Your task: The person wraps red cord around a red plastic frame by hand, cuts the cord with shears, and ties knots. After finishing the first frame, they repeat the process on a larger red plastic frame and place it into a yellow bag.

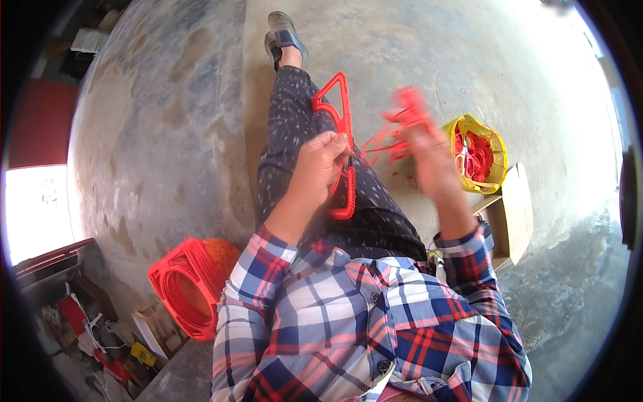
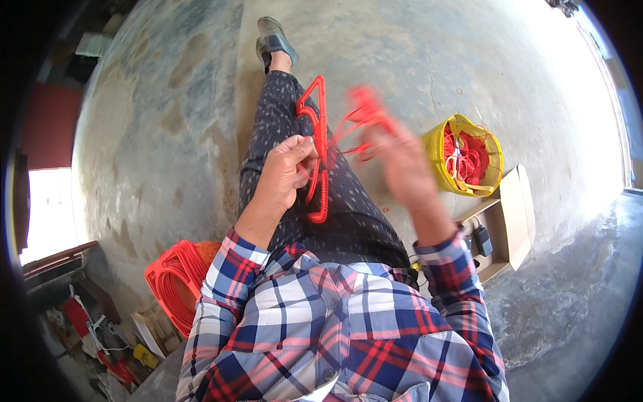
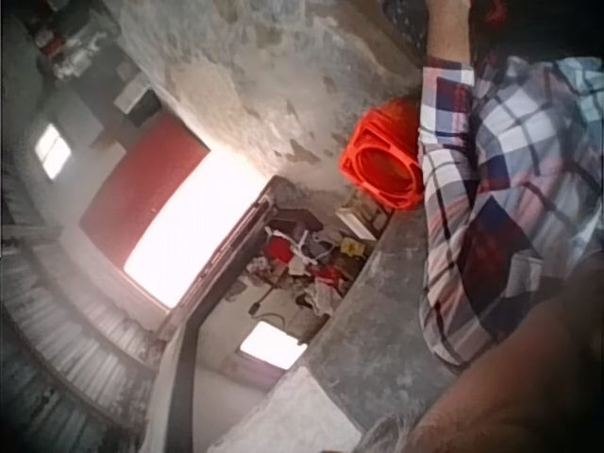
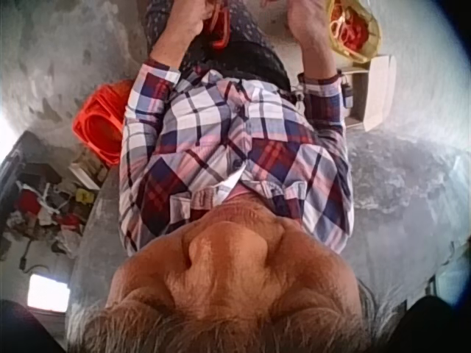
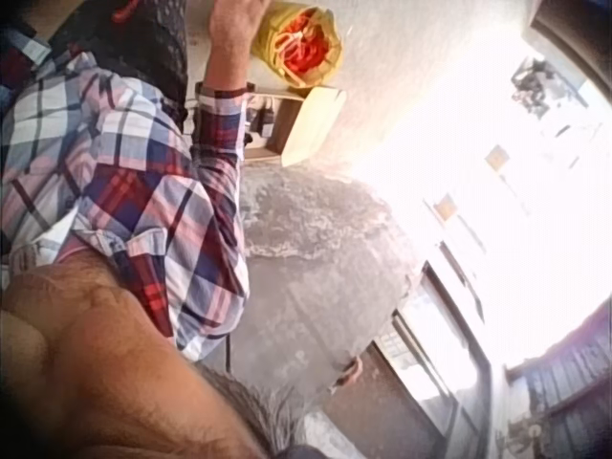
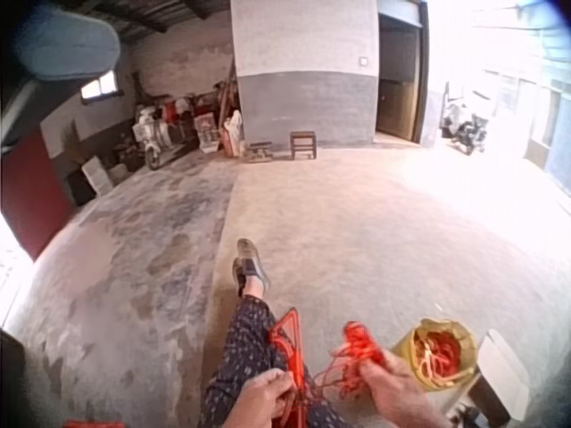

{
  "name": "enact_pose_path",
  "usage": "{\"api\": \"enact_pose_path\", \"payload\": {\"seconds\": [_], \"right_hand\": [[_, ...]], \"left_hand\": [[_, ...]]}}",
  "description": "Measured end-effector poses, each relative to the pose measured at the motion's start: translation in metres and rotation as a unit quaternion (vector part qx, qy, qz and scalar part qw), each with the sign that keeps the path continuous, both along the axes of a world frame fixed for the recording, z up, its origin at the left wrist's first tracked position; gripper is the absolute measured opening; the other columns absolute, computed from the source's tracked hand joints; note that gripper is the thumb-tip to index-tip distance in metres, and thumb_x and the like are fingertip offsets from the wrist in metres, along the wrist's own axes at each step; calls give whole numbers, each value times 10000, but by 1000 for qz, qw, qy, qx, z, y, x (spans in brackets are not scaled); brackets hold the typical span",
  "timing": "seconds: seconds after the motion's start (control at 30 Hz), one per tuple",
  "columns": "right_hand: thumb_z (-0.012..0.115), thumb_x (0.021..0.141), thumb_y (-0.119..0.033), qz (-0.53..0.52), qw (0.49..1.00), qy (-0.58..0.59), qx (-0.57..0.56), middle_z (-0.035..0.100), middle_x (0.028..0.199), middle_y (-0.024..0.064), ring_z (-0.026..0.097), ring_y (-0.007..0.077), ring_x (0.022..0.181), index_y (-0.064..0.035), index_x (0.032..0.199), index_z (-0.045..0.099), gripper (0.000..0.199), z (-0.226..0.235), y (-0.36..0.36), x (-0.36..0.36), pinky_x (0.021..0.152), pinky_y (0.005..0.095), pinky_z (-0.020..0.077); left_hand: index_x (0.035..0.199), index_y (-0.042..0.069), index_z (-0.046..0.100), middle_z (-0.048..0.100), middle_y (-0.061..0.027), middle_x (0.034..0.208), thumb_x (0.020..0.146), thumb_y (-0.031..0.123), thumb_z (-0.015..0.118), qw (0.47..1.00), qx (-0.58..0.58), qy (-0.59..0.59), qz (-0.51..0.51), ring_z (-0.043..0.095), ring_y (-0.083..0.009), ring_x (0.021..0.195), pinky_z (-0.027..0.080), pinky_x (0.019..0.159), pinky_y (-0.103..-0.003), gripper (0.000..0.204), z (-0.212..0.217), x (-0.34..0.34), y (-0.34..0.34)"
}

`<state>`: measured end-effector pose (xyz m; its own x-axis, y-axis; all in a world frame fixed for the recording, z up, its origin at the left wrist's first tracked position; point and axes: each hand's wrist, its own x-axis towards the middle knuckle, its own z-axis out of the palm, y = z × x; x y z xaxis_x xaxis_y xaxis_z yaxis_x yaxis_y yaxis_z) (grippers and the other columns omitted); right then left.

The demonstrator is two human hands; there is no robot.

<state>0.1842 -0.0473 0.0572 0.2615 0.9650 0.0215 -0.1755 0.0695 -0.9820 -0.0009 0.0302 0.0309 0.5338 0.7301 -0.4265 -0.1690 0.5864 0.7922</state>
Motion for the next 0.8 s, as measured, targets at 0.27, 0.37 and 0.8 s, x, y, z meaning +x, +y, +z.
{"api": "enact_pose_path", "payload": {"seconds": [0.27, 0.37, 0.8], "right_hand": [[403, 1028, -207, 18, 959, 215, 183, 322, 574, -53, 262, 37, 435, -89, 925, 437, 160, 97, -81, 122, 401, 210, 200], [386, 1032, -223, -58, 986, 85, 133, 291, 547, -51, 251, 40, 417, -80, 863, 425, 225, 102, -109, 118, 373, 217, 196], [545, 906, -217, 252, 931, 205, -168, 588, 684, 90, 604, 202, 643, -14, 778, 595, 244, -42, -54, 6, 640, 309, 491]], "left_hand": [[1069, 85, 514, 578, 15, 826, 859, 154, 577, 984, -92, 108, 108, 512, -92, 661, 434, 622, -238, 230, -60, 8, -12], [1058, 53, 516, 575, -10, 832, 768, 29, 531, 993, -102, 38, 55, 516, -104, 666, 435, 615, -234, 292, -88, 1, -8], [969, 37, 664, 616, -82, 998, 889, 141, 605, 853, 484, 168, -102, 568, -250, 995, 435, 908, -370, 144, -2, 0, -53]]}}
